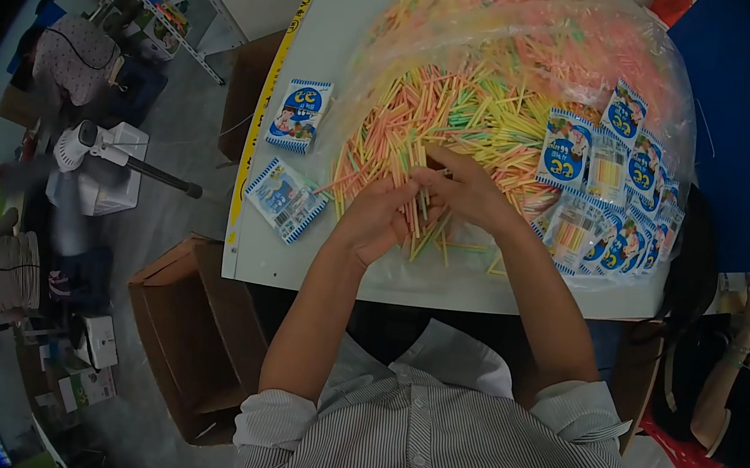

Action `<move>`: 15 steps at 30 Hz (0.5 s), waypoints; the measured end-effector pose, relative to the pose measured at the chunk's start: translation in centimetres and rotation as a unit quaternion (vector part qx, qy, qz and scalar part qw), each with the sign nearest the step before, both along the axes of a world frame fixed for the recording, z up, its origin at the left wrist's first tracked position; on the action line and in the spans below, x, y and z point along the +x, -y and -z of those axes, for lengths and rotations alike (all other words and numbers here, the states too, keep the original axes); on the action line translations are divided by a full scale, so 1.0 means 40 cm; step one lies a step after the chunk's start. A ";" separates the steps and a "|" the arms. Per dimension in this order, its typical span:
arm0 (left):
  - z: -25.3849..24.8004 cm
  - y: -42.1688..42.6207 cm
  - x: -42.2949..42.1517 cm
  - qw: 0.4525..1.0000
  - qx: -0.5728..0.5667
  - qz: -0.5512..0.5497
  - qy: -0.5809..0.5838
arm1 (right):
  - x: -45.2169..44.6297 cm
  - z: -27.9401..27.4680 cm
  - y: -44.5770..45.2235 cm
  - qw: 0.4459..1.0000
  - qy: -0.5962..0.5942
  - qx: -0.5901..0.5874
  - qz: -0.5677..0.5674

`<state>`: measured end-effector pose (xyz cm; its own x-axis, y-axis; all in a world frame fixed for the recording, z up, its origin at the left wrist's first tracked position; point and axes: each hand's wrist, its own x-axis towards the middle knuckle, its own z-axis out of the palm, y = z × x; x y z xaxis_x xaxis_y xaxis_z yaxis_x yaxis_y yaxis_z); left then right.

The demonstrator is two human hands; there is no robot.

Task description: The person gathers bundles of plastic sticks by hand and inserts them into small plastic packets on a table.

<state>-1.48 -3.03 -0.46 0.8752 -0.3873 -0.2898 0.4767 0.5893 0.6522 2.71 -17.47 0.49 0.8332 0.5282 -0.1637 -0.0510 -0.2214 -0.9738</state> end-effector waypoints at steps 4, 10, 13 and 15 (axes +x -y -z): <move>0.020 -0.011 0.001 0.998 -0.006 0.063 0.003 | 0.013 -0.017 0.001 0.992 -0.019 0.114 -0.045; 0.011 -0.026 0.009 0.995 -0.073 0.065 -0.015 | 0.027 -0.054 0.003 0.987 -0.082 0.076 -0.119; -0.001 -0.014 0.000 0.996 -0.067 0.048 -0.036 | 0.037 -0.018 -0.011 0.991 -0.028 0.062 -0.116; 0.023 -0.010 0.003 0.993 -0.095 0.066 -0.019 | 0.035 -0.004 -0.013 0.992 0.006 0.043 -0.116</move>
<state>-1.37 -2.61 -1.38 0.8032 -0.5490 -0.2313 0.5798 0.6312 0.5152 4.10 -16.96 0.63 0.6894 0.7174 -0.1003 0.0043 -0.1425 -0.9898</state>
